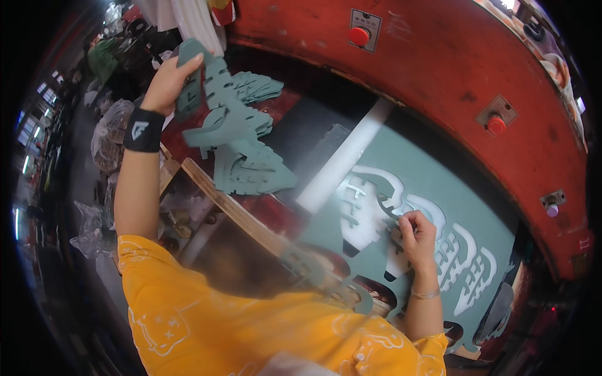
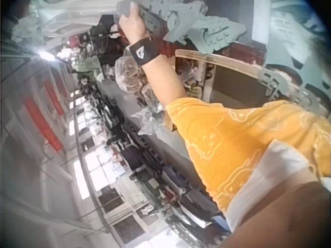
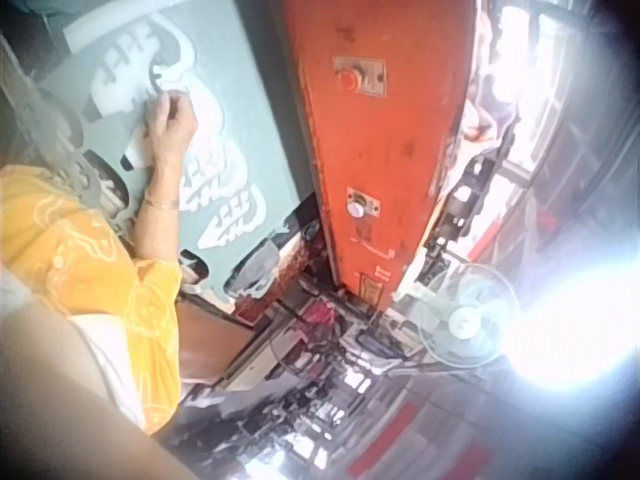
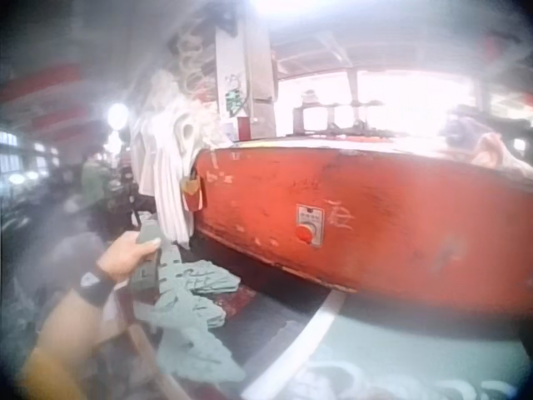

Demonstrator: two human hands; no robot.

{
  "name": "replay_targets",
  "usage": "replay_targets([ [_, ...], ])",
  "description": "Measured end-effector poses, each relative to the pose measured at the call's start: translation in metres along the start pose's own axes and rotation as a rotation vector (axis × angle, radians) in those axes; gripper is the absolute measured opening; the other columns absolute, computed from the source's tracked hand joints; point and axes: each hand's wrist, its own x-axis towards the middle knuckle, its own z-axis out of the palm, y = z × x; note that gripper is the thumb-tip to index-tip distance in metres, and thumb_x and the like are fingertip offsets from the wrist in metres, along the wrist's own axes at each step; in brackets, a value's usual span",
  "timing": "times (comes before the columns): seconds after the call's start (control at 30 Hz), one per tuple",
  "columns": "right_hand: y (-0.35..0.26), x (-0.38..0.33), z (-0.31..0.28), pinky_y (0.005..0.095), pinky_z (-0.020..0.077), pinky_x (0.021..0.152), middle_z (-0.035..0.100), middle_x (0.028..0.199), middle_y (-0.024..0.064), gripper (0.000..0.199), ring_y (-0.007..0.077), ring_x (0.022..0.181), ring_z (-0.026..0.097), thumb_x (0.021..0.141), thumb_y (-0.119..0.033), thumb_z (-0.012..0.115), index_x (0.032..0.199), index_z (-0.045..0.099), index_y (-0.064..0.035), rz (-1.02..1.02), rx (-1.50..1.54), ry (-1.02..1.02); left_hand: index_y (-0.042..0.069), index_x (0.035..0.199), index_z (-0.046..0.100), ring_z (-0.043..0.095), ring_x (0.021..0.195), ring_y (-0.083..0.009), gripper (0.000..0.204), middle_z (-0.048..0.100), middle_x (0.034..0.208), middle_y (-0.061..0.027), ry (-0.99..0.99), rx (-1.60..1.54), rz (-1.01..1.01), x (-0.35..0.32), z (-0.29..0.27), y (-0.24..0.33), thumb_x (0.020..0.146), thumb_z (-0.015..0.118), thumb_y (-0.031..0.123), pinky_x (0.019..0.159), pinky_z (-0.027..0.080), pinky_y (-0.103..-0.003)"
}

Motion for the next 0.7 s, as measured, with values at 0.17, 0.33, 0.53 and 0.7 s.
replay_targets([
  [0.17, -0.011, 0.003, -0.005, 0.0245, 0.0448, 0.058, 0.059, 0.066, 0.0030, 0.010, 0.0094, 0.060, 0.054, 0.085, -0.008, 0.063, 0.082, 0.061, 0.0006, 0.025, -0.041, 0.042, 0.001, 0.110, 0.064, 0.054, 0.063, -0.0152, 0.028, 0.063, 0.076, -0.0027, 0.197, 0.468, 0.261, -0.051, 0.035, -0.070, 0.093, 0.056, 0.022, 0.061, 0.045, -0.029],
  [0.33, -0.012, -0.022, -0.051, 0.0262, 0.0458, 0.065, 0.061, 0.073, 0.0069, 0.009, 0.0136, 0.068, 0.056, 0.080, -0.005, 0.064, 0.086, 0.062, 0.0015, -0.015, -0.161, -0.020, -0.004, 0.132, 0.044, 0.036, 0.131, -0.0401, 0.064, 0.044, 0.136, -0.0243, -0.274, 0.744, 0.194, -0.123, 0.136, -0.122, 0.082, 0.067, 0.030, 0.108, 0.031, -0.045],
  [0.53, 0.072, -0.074, -0.164, 0.0405, 0.0390, 0.094, 0.057, 0.118, 0.0149, 0.041, 0.0278, 0.111, 0.051, 0.082, -0.020, 0.066, 0.118, 0.056, -0.0051, 0.148, -0.869, 0.364, -0.001, 0.135, 0.043, 0.037, 0.131, -0.0375, 0.062, 0.047, 0.135, -0.0217, -0.169, 0.380, 0.499, -0.076, 0.224, -0.093, 0.084, 0.065, 0.028, 0.109, 0.031, -0.043],
  [0.7, 0.114, -0.103, -0.170, 0.0522, 0.0247, 0.107, 0.043, 0.140, 0.0187, 0.059, 0.0375, 0.130, 0.037, 0.085, -0.040, 0.059, 0.137, 0.046, -0.0138, 0.439, -1.129, 0.295, 0.012, 0.140, 0.041, 0.034, 0.133, -0.0385, 0.060, 0.039, 0.142, -0.0222, -0.340, 0.483, 0.717, -0.028, 0.347, -0.078, 0.088, 0.058, 0.036, 0.112, 0.025, -0.046],
])
